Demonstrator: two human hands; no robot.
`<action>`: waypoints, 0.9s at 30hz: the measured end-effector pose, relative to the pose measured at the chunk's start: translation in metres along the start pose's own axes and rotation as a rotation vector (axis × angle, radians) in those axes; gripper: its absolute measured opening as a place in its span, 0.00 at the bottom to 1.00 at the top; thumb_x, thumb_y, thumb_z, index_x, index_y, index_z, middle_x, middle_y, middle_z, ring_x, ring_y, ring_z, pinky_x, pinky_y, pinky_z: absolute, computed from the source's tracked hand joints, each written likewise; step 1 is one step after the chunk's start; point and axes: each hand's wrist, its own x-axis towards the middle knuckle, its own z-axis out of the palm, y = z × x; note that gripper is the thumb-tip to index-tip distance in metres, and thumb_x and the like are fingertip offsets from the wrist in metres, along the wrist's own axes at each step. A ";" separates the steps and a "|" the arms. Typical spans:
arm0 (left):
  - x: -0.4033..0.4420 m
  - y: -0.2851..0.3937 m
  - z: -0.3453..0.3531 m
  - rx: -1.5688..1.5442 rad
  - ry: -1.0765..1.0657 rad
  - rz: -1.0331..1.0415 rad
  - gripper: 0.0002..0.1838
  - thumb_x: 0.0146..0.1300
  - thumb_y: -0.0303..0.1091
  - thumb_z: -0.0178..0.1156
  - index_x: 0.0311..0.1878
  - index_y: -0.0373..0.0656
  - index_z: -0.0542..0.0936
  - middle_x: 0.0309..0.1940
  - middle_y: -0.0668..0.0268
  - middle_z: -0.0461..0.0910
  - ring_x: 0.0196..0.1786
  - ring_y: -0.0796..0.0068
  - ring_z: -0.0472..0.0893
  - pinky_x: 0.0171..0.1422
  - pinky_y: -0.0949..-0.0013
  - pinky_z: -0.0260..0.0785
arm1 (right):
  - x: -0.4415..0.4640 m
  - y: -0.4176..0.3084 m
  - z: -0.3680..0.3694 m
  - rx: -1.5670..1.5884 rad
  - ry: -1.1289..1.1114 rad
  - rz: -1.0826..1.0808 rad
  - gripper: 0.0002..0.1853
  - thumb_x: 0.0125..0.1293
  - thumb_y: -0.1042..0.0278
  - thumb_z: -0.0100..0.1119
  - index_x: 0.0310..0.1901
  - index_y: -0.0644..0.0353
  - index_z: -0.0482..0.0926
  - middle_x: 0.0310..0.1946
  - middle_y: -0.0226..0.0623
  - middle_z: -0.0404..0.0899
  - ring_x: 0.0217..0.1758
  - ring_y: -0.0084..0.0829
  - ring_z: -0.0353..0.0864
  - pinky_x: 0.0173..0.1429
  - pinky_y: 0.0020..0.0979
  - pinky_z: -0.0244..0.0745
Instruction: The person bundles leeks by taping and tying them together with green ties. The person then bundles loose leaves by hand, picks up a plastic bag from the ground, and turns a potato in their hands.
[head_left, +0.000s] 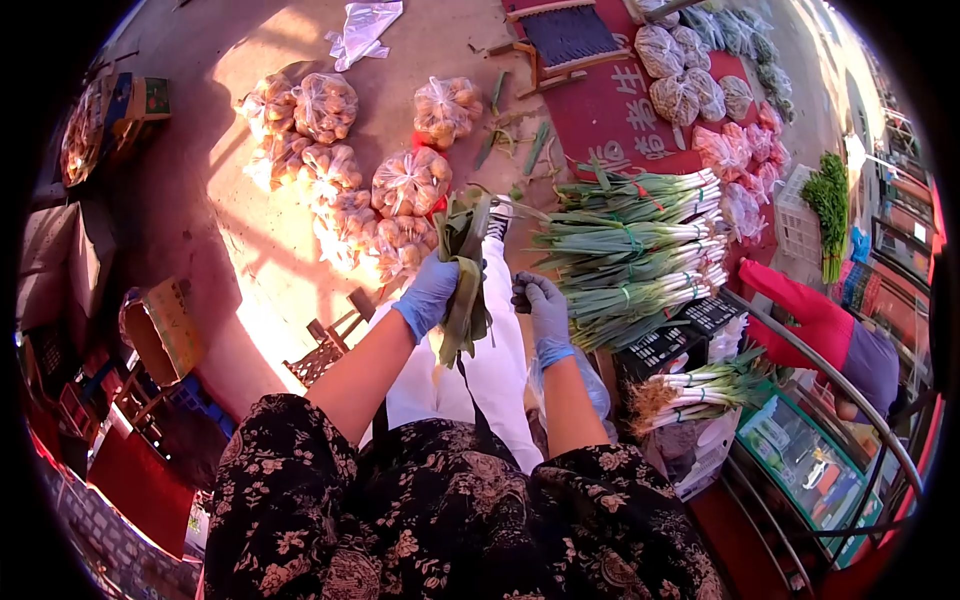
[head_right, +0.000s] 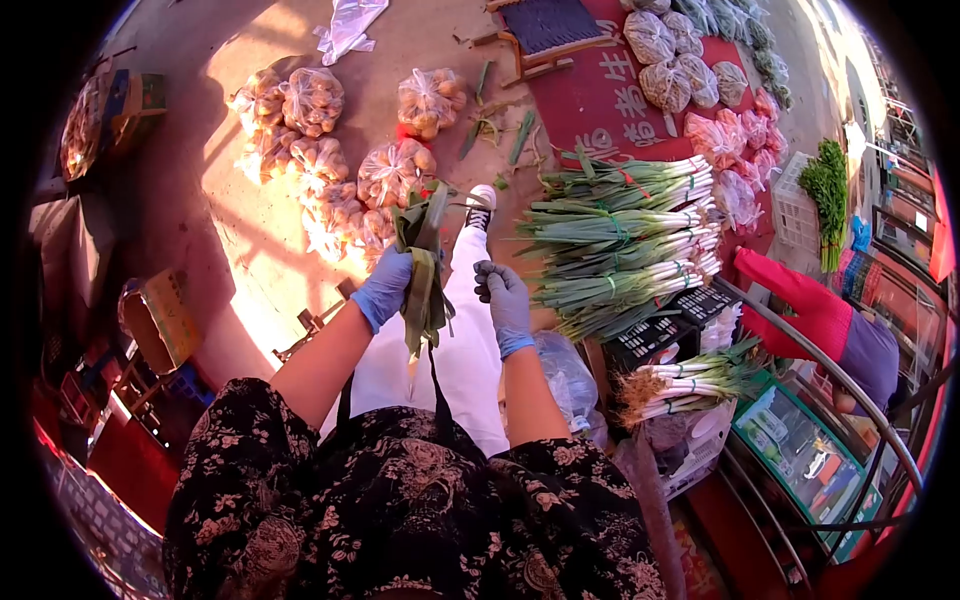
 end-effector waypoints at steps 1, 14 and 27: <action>0.008 0.011 -0.007 0.055 0.040 -0.013 0.10 0.55 0.28 0.53 0.41 0.38 0.73 0.28 0.65 0.77 0.30 0.74 0.77 0.35 0.71 0.72 | 0.013 -0.005 -0.003 -0.003 0.000 -0.006 0.09 0.64 0.73 0.45 0.41 0.63 0.76 0.33 0.30 0.78 0.28 0.18 0.74 0.31 0.19 0.69; 0.193 0.042 -0.031 -0.248 0.342 0.227 0.09 0.54 0.26 0.54 0.40 0.39 0.75 0.30 0.64 0.79 0.30 0.71 0.79 0.36 0.69 0.74 | 0.265 -0.009 -0.103 -0.002 0.026 0.259 0.08 0.60 0.75 0.46 0.37 0.59 0.76 0.25 0.28 0.76 0.21 0.16 0.70 0.23 0.18 0.64; 0.406 -0.043 -0.104 -0.081 0.145 0.165 0.14 0.52 0.24 0.57 0.44 0.37 0.74 0.33 0.63 0.78 0.33 0.73 0.79 0.39 0.71 0.73 | 0.616 0.223 -0.175 -1.139 0.210 -0.046 0.13 0.56 0.62 0.49 0.30 0.63 0.78 0.34 0.53 0.77 0.37 0.42 0.78 0.40 0.37 0.73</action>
